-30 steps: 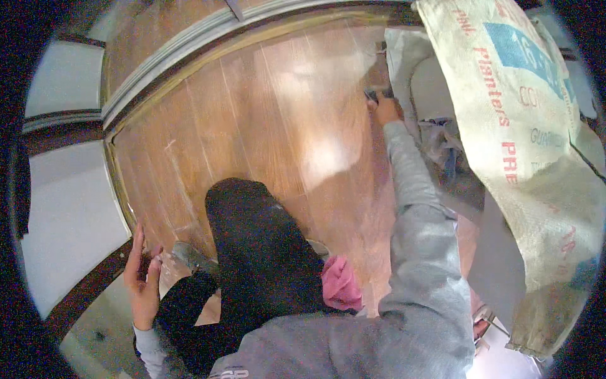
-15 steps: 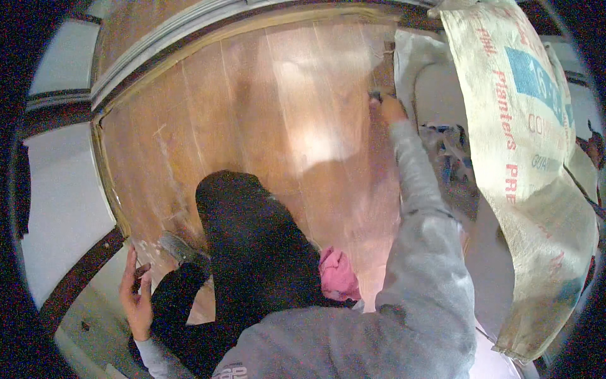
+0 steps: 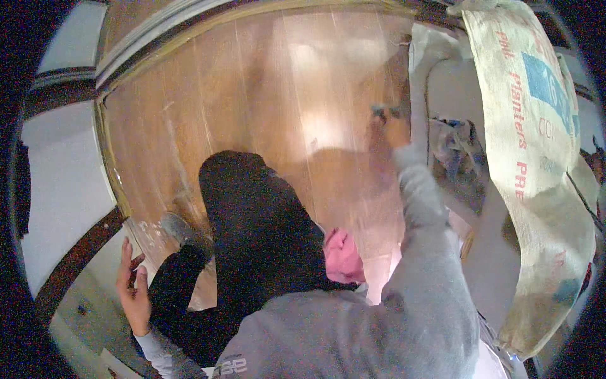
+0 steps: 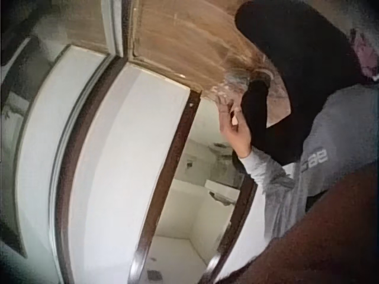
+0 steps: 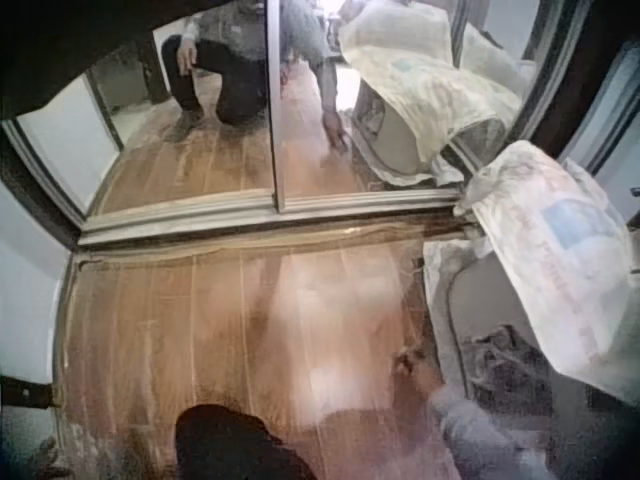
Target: The person is sitting on a wooden floor and using a scraper to remove white residue from the surface. They work methodically across different sections, occasionally adjusting their position to reach new areas.
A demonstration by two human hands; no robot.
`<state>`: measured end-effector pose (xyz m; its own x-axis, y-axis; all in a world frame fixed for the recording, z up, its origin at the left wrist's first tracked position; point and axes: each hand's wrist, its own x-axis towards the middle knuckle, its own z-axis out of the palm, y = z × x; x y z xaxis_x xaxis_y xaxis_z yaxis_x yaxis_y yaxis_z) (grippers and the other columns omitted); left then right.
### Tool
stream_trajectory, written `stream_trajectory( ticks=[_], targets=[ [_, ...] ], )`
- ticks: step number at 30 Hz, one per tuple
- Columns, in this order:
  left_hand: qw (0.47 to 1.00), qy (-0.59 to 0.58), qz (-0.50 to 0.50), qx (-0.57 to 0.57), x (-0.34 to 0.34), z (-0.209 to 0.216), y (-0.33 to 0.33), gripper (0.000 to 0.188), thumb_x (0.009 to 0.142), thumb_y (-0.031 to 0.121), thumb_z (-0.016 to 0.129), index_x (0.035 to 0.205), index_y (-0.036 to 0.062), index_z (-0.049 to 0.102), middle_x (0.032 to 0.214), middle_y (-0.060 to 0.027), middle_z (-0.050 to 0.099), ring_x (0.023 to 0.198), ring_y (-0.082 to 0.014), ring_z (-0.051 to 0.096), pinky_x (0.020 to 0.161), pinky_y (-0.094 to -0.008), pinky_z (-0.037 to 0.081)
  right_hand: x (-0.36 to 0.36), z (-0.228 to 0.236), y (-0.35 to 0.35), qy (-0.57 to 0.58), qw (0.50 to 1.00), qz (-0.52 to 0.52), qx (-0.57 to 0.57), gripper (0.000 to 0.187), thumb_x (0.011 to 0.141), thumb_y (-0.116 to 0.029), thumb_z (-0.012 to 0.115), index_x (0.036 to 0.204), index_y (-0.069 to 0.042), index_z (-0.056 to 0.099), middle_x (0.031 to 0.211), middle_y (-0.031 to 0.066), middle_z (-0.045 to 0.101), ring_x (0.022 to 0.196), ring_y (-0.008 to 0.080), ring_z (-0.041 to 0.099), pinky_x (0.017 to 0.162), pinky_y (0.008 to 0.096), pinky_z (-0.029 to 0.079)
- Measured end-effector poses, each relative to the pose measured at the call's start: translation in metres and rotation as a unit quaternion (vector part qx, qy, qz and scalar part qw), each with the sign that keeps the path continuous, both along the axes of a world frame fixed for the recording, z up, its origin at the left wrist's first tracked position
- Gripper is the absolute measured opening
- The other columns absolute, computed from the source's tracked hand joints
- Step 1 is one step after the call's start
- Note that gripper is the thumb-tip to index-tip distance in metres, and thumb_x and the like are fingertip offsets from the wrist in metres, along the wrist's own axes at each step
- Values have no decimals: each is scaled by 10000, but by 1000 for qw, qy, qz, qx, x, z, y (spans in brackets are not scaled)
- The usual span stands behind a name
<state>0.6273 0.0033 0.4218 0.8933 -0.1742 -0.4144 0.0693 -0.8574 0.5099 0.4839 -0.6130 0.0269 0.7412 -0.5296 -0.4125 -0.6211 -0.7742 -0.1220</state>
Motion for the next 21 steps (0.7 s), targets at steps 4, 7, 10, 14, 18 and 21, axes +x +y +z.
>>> stream_trajectory(
  ticks=[4,7,10,14,18,21],
  targets=[
    [999,-9,41,20,-12,3,17,504,994,91,536,1491,55,458,1540,-139,455,1146,-254,632,989,-351,483,-97,60,148,89,992,-64,64,549,977,-335,571,1507,-268,444,1289,376,506,966,521,622,823,522,528],
    [998,19,55,11,-14,-2,22,504,999,77,523,1497,51,447,1542,-133,454,1163,-258,624,994,-351,478,-189,65,183,77,990,-64,99,596,953,-366,620,1511,-274,434,1143,324,560,901,487,624,794,522,530],
    [999,24,33,21,-8,-7,21,510,996,63,519,1500,50,441,1543,-132,453,1170,-255,621,998,-355,476,-218,79,180,49,993,-72,75,628,929,-346,658,1509,-272,430,1115,297,560,880,475,626,779,519,538],
    [999,23,-10,33,8,-9,1,507,997,53,511,1500,54,443,1539,-134,457,1187,-252,612,1019,-360,465,-211,60,149,5,993,-108,37,619,936,-330,643,1510,-271,420,1218,322,525,1011,475,626,865,510,532],
    [998,10,-55,25,19,-15,-19,482,997,46,510,1477,52,476,1534,-139,462,1210,-257,603,1039,-367,457,-192,41,136,-36,991,-127,30,618,944,-349,636,1516,-288,413,1289,359,473,1067,487,609,948,517,501],
    [996,-12,-90,25,23,-10,-30,462,1000,55,515,1462,48,496,1531,-145,463,1223,-260,597,1046,-374,455,-228,37,172,20,989,-134,52,624,926,-315,674,1505,-287,442,1229,348,497,1047,483,613,933,502,509]
  ],
)
